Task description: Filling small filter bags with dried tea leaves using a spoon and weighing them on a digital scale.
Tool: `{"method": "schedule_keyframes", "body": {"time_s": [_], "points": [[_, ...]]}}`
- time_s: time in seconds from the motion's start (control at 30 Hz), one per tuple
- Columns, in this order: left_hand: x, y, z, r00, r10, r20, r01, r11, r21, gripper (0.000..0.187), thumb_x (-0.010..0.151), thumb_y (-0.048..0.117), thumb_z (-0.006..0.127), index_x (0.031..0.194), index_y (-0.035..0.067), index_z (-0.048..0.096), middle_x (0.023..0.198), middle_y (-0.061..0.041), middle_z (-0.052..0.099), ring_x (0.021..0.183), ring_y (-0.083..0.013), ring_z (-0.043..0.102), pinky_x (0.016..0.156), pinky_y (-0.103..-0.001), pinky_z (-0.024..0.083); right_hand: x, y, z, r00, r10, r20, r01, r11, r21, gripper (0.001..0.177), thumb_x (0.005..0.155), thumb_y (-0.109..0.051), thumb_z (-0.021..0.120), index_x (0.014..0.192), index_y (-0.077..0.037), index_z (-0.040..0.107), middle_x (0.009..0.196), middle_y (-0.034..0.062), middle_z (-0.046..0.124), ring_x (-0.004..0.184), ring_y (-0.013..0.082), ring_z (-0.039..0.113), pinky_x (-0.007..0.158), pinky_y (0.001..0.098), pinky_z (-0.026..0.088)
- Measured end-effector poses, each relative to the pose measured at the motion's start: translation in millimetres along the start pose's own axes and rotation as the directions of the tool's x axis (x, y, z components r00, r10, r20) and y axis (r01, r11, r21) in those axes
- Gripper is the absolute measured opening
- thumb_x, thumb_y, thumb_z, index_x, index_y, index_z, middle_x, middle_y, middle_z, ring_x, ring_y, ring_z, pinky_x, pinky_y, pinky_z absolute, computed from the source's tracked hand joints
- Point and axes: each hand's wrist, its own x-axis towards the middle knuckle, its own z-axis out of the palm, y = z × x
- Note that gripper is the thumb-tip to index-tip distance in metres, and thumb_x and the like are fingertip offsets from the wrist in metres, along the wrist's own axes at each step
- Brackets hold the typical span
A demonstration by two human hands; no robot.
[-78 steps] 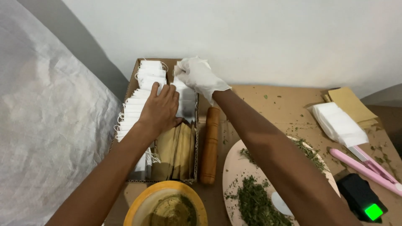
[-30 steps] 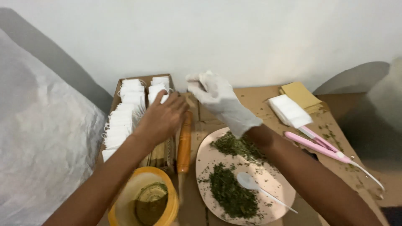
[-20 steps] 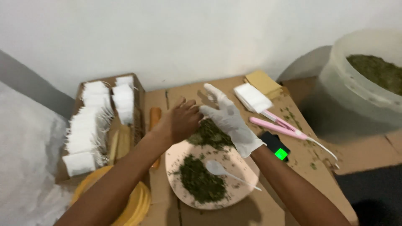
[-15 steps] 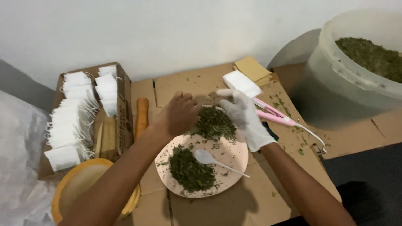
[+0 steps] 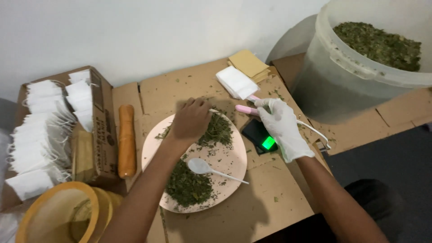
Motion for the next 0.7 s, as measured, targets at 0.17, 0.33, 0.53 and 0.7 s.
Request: {"method": "schedule_keyframes", "body": {"time_s": [0.17, 0.33, 0.53, 0.7], "points": [[57, 40, 34, 0.939, 0.240, -0.247, -0.217, 0.969, 0.117, 0.029, 0.116, 0.026, 0.062, 0.099, 0.008, 0.076, 0.096, -0.009, 0.071, 0.100, -0.0224, 0.071, 0.096, -0.038, 0.054, 56, 41, 6, 0.998, 0.055, 0.004, -0.055, 0.992, -0.111, 0.020, 0.096, -0.034, 0.077, 0.107, -0.020, 0.086, 0.094, 0.0049, 0.082, 0.095, 0.0265, 0.081, 0.088, 0.0380, 0.064], [104, 57, 64, 0.983, 0.124, -0.138, -0.116, 0.991, 0.065, 0.024, 0.113, 0.033, 0.066, 0.115, 0.010, 0.069, 0.105, -0.009, 0.068, 0.102, -0.0253, 0.073, 0.092, -0.040, 0.060, 106, 48, 12, 0.957, 0.285, 0.051, -0.287, 0.957, 0.048, 0.026, 0.085, -0.035, 0.092, 0.100, -0.014, 0.086, 0.087, 0.0126, 0.083, 0.067, 0.0245, 0.082, 0.049, 0.0299, 0.069], [108, 63, 55, 0.991, 0.072, -0.109, -0.075, 0.997, -0.026, 0.010, 0.108, 0.017, 0.067, 0.105, 0.008, 0.066, 0.096, -0.010, 0.069, 0.097, -0.0297, 0.077, 0.089, -0.042, 0.062, 139, 98, 40, 0.956, 0.288, 0.055, -0.285, 0.956, -0.064, 0.032, 0.077, -0.053, 0.091, 0.090, -0.025, 0.084, 0.094, 0.0014, 0.081, 0.101, 0.0253, 0.081, 0.090, 0.0393, 0.063], [113, 53, 77, 0.986, 0.073, -0.147, -0.084, 0.994, -0.068, 0.010, 0.105, 0.009, 0.069, 0.114, 0.005, 0.065, 0.104, -0.011, 0.065, 0.103, -0.0316, 0.075, 0.091, -0.046, 0.061, 92, 21, 12, 0.926, 0.360, 0.115, -0.358, 0.933, -0.039, 0.027, 0.081, -0.043, 0.083, 0.092, -0.019, 0.085, 0.106, 0.0081, 0.083, 0.116, 0.0293, 0.077, 0.102, 0.0404, 0.057]]}}
